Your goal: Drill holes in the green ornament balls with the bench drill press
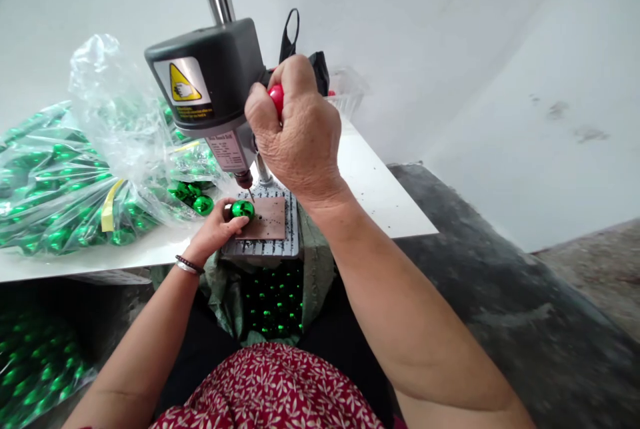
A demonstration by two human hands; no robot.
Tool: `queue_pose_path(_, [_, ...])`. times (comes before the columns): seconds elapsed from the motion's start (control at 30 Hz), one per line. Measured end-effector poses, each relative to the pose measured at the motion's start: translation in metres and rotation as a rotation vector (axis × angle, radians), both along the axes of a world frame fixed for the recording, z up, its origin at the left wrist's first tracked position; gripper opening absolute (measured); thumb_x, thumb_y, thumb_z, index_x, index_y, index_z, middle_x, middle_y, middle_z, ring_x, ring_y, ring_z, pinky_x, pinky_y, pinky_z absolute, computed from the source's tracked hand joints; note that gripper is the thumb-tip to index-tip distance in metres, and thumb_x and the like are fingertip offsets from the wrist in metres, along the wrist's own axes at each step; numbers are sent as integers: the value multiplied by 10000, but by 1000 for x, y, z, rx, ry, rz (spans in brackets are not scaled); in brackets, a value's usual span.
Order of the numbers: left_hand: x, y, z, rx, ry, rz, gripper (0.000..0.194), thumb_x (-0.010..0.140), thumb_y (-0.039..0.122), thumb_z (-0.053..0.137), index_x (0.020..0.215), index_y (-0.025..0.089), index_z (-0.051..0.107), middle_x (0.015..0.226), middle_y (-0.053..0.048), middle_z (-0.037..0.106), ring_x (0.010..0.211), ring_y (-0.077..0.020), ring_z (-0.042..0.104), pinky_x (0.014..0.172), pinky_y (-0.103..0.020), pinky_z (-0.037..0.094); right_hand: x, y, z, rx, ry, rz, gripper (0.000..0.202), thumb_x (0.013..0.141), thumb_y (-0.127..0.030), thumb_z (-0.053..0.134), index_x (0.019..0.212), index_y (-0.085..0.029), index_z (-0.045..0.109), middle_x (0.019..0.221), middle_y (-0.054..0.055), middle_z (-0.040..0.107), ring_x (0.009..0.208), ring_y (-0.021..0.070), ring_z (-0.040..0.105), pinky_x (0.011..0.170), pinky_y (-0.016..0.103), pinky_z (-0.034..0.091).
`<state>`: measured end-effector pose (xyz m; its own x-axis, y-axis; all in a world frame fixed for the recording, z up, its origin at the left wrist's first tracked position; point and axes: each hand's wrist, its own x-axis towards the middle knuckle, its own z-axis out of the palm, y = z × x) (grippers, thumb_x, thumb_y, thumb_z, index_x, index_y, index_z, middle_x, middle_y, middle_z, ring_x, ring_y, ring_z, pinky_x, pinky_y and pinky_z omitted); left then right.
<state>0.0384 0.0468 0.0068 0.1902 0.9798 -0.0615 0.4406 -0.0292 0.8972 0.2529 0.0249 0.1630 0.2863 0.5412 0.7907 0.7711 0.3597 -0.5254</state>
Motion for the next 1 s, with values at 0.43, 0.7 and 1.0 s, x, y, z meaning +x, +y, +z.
queue_pose_path(0.43, [6, 11, 2, 70, 133, -84, 600, 762, 357, 802, 1328, 199, 679, 1151, -42, 776, 938, -195, 703, 899, -322, 572, 0, -2, 2, -28, 10, -7, 261, 959, -401, 581, 850, -277, 379, 808, -17, 528, 722, 128, 524, 731, 285, 504])
queue_pose_path(0.7, [24, 9, 15, 69, 258, -108, 749, 750, 300, 851, 1456, 137, 664, 1126, -73, 794, 990, -244, 727, 979, -349, 567, 3, 3, -3, 46, 8, 57, 232, 1001, -429, 524, 889, -265, 403, 816, -24, 522, 740, 121, 551, 750, 289, 511])
queue_pose_path(1.0, [32, 3, 28, -6, 227, -70, 770, 744, 220, 879, 1476, 123, 663, 997, -29, 818, 975, -240, 747, 953, -302, 578, 3, 0, 0, -14, 56, 57, 199, 958, -377, 601, 888, -270, 449, 870, -9, 627, 788, 137, 600, 788, 295, 523])
